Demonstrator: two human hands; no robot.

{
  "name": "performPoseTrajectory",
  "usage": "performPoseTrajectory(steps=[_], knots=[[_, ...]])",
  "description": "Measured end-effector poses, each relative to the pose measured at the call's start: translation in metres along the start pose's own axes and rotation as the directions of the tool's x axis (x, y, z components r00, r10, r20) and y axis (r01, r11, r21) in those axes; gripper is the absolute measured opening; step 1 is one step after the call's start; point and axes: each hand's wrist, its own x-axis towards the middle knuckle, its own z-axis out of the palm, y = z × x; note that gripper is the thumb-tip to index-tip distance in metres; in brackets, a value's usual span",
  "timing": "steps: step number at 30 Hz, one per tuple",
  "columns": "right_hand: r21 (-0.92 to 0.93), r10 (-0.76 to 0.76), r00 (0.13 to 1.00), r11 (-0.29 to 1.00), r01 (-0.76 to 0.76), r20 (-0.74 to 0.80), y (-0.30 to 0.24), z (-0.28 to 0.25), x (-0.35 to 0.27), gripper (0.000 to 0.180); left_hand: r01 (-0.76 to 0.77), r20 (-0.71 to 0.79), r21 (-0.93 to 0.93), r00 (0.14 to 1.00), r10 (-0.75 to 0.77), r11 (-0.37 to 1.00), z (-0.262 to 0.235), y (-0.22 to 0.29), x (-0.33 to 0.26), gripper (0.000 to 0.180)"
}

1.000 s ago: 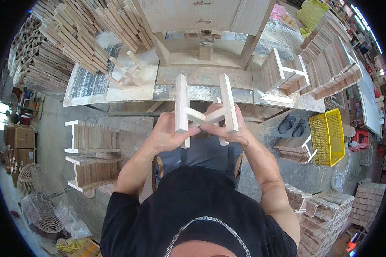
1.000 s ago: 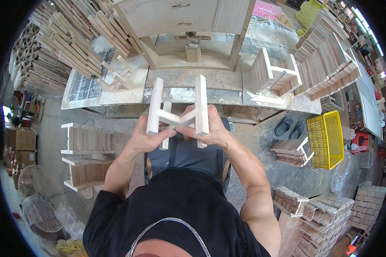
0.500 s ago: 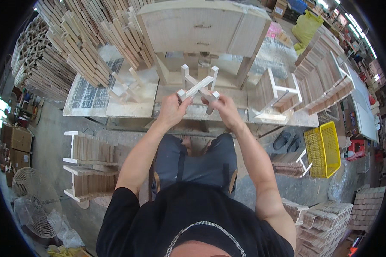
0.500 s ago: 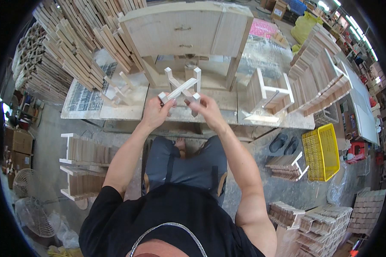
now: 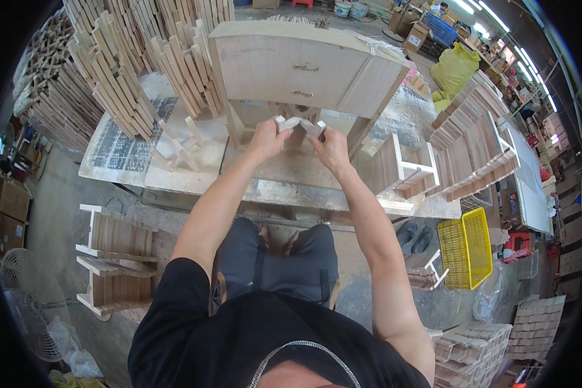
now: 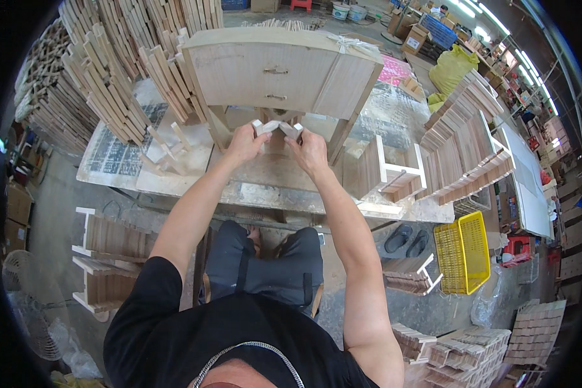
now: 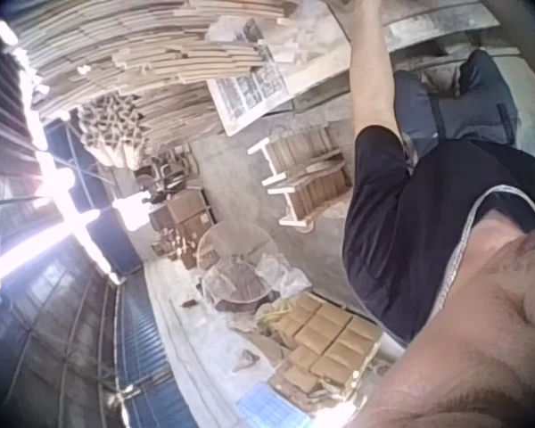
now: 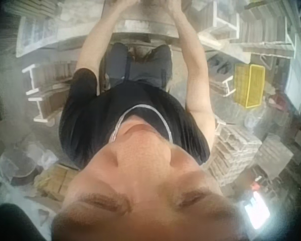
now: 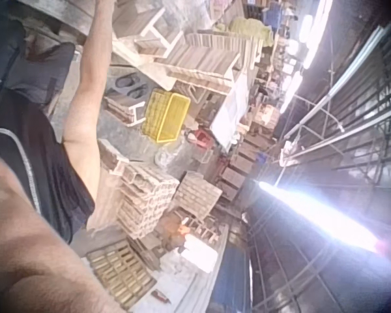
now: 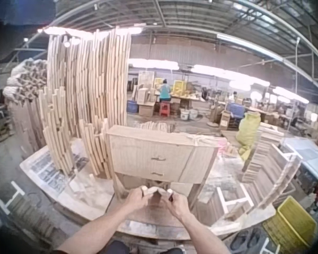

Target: The recorder is assembling small wooden cross-shaped frames and stacking them on a table in a factory.

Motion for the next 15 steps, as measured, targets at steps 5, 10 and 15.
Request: performPoseTrajectory(steps=[5, 10, 15], knots=[[-0.112, 0.013, 0.997, 0.994, -0.005, 0.073, 0.015, -0.001, 0.009, 0.039, -0.036, 0.004, 0.036, 0.999, 0.036, 0.999, 0.000, 0.006, 0.002, 0.024], [-0.118, 0.003, 0.999, 0.993, 0.003, 0.048, 0.004, 0.000, 0.006, 0.038, -0.009, 0.012, 0.036, 1.000, 0.008, 0.999, -0.003, 0.001, 0.004, 0.023], [-0.060, 0.078, 0.992, 0.996, -0.072, 0.098, 0.002, -0.003, -0.001, 0.036, -0.068, 0.053, 0.100, 0.997, 0.063, 0.993, -0.005, -0.006, 0.004, 0.022]])
